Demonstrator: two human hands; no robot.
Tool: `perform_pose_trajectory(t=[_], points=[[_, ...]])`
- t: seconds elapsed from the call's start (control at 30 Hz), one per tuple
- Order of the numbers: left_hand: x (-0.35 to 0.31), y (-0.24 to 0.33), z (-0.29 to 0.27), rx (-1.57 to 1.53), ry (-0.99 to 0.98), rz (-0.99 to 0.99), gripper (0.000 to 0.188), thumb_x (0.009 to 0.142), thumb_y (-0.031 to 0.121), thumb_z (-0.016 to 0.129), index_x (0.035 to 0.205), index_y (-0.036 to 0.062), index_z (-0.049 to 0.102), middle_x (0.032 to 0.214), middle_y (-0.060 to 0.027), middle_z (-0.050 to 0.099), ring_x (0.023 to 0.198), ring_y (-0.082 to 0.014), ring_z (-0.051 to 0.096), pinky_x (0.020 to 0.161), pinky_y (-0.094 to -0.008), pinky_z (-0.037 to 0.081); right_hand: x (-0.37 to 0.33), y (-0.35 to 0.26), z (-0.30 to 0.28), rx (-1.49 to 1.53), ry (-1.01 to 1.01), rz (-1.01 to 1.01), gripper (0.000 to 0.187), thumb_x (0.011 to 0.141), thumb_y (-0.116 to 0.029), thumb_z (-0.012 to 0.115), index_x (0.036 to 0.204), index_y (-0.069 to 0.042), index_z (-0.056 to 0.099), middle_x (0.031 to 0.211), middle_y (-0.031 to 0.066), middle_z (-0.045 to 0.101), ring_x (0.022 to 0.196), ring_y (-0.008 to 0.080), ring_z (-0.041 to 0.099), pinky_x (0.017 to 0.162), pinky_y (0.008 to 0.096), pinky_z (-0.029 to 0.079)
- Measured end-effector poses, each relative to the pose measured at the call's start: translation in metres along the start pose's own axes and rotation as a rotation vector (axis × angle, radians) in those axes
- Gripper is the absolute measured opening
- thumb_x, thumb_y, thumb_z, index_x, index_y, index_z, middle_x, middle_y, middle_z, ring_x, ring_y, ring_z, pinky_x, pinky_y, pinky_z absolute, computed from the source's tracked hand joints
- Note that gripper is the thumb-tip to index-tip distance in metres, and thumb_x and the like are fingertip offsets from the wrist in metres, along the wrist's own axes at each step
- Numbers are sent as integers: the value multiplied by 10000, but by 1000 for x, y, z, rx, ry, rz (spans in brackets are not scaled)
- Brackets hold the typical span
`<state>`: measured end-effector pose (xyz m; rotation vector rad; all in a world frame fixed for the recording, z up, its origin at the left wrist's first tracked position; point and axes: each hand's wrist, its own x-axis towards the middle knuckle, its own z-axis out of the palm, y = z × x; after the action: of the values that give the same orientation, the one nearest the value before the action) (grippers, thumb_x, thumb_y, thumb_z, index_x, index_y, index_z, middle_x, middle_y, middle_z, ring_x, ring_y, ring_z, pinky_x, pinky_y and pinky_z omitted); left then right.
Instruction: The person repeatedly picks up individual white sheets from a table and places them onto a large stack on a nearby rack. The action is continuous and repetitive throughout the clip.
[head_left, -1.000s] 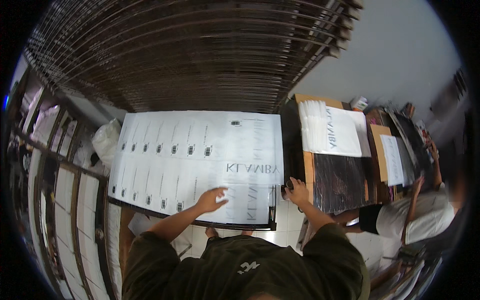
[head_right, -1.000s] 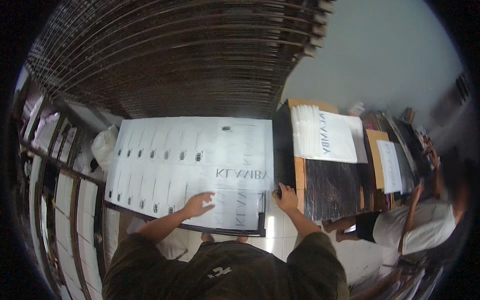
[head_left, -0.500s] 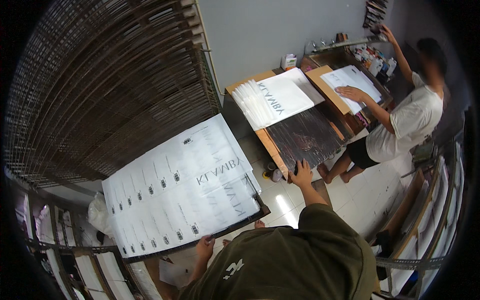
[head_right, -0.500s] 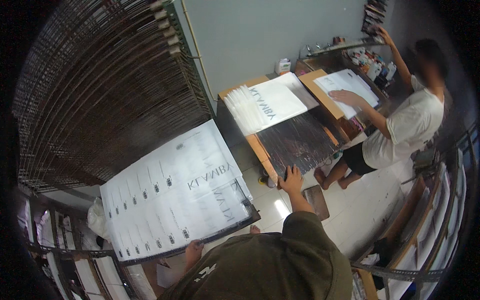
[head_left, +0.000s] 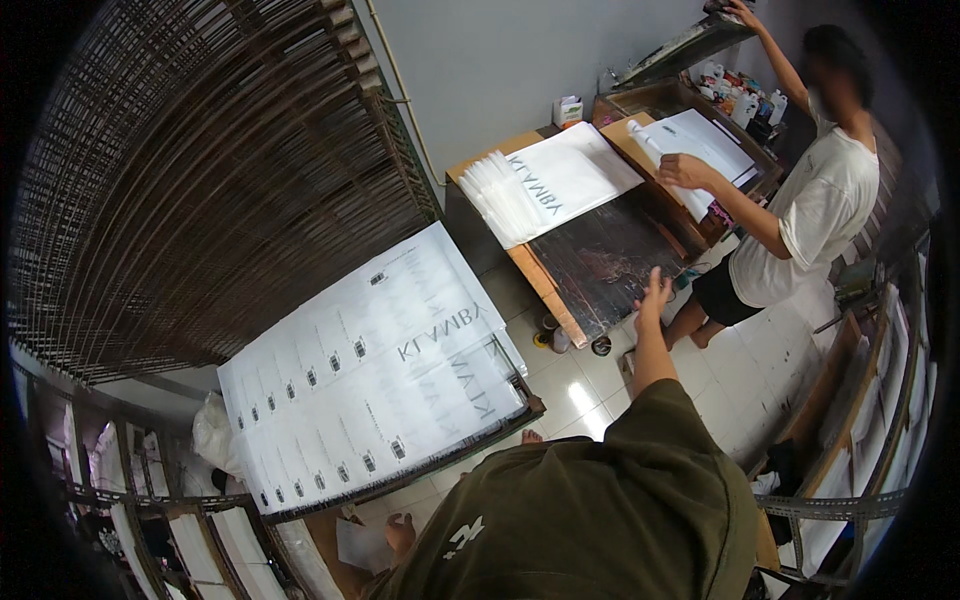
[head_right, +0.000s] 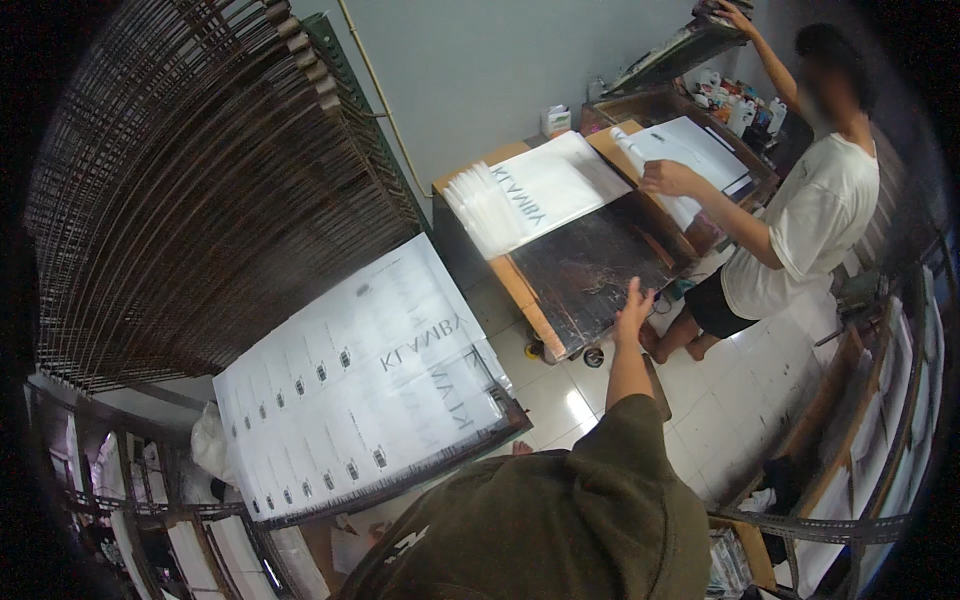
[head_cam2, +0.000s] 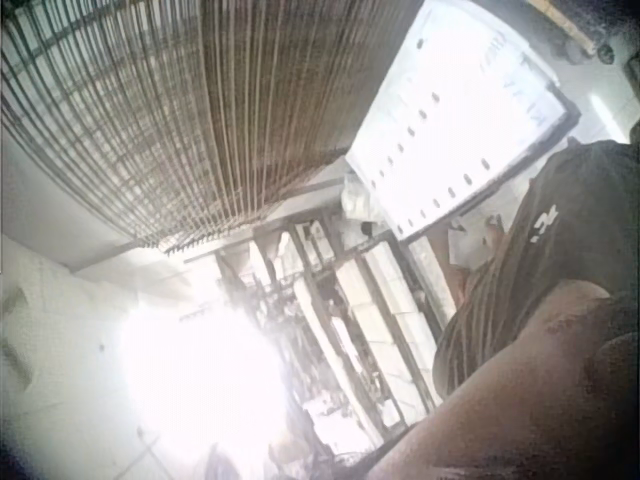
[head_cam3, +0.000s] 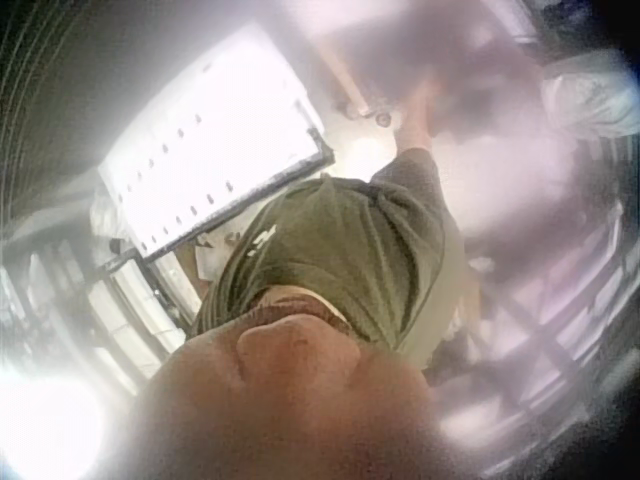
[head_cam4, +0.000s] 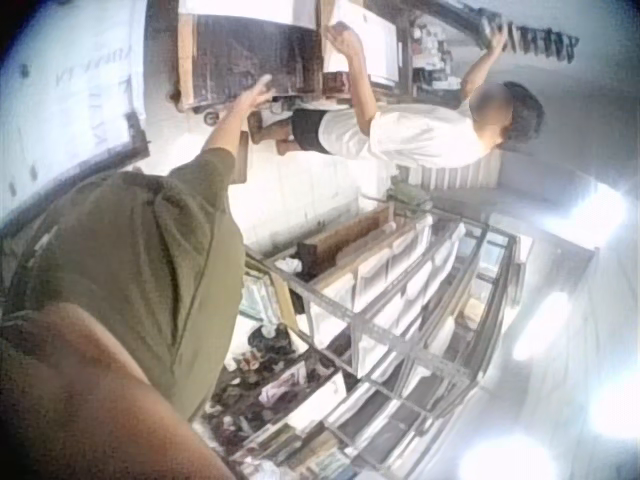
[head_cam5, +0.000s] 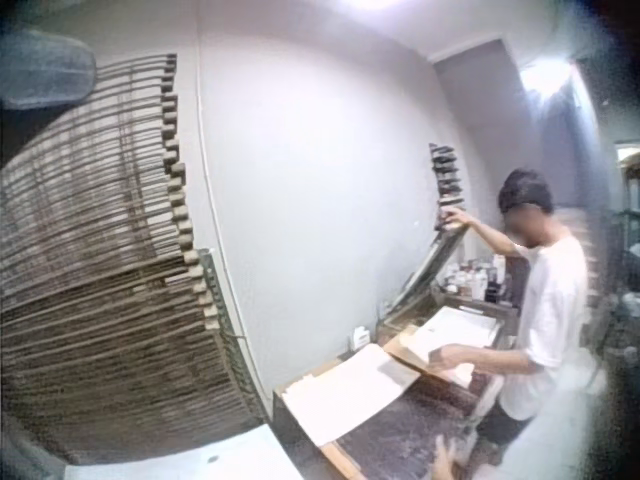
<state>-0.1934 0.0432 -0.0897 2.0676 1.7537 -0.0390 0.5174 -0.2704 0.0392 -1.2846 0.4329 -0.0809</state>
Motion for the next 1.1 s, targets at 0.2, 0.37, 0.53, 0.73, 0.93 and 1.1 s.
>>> perform_pose_trajectory(t=[0.2, 0.37, 0.53, 0.73, 0.93, 1.1], points=[[-19, 99, -48, -103, -11, 172, 346, 745, 271, 670, 988, 34, 601, 658, -128, 593, 629, -263, 586, 598, -386, 467, 1, -29, -4, 271, -113, -61, 828, 763, -583, 571, 1386, -171, 213, 1409, 90, 242, 1273, 279, 247, 963, 468, 269], [-17, 166, -54, -385, -11, 337, 349, 741, 260, 685, 974, 16, 594, 574, -104, 552, 526, -184, 538, 531, -321, 429, -8, -12, 11, 42, -372, 99, 435, 801, -179, 629, 1187, -66, 464, 1153, 86, 519, 1053, 192, 494, 887, 372, 386], [-7, 261, -67, -629, -504, 416, 464, 786, 354, 653, 1105, 39, 535, 815, -64, 607, 712, -154, 554, 628, -292, 452, -108, -60, 70, 186, -601, 78, 346, 817, 36, 518, 1155, -7, 461, 1007, 93, 586, 914, 204, 584, 825, 322, 469], [-8, 373, -121, -1176, -1239, -104, 939, 729, 781, 320, 1345, 72, 313, 1270, -159, 428, 1114, -305, 460, 898, -469, 396, -220, -144, 107, 85, -952, 216, 349, 820, 28, 511, 1163, -7, 462, 955, 95, 601, 820, 171, 608, 745, 291, 497], [10, 393, -179, -1701, -1226, -225, 949, 711, 785, 349, 1300, 41, 363, 1183, -171, 478, 1011, -288, 514, 836, -436, 431, -258, -162, 142, 49, -1155, 350, 371, 816, 15, 515, 1180, 23, 446, 960, 97, 593, 841, 166, 604, 761, 286, 494], [84, 390, -211, -1637, -793, 83, 190, 837, 217, 594, 900, 46, 539, 705, -3, 551, 651, -56, 522, 548, -174, 434, -237, -128, 207, -76, -1316, 460, 375, 791, 6, 498, 1162, 36, 456, 1004, 120, 573, 892, 202, 588, 802, 300, 484]])
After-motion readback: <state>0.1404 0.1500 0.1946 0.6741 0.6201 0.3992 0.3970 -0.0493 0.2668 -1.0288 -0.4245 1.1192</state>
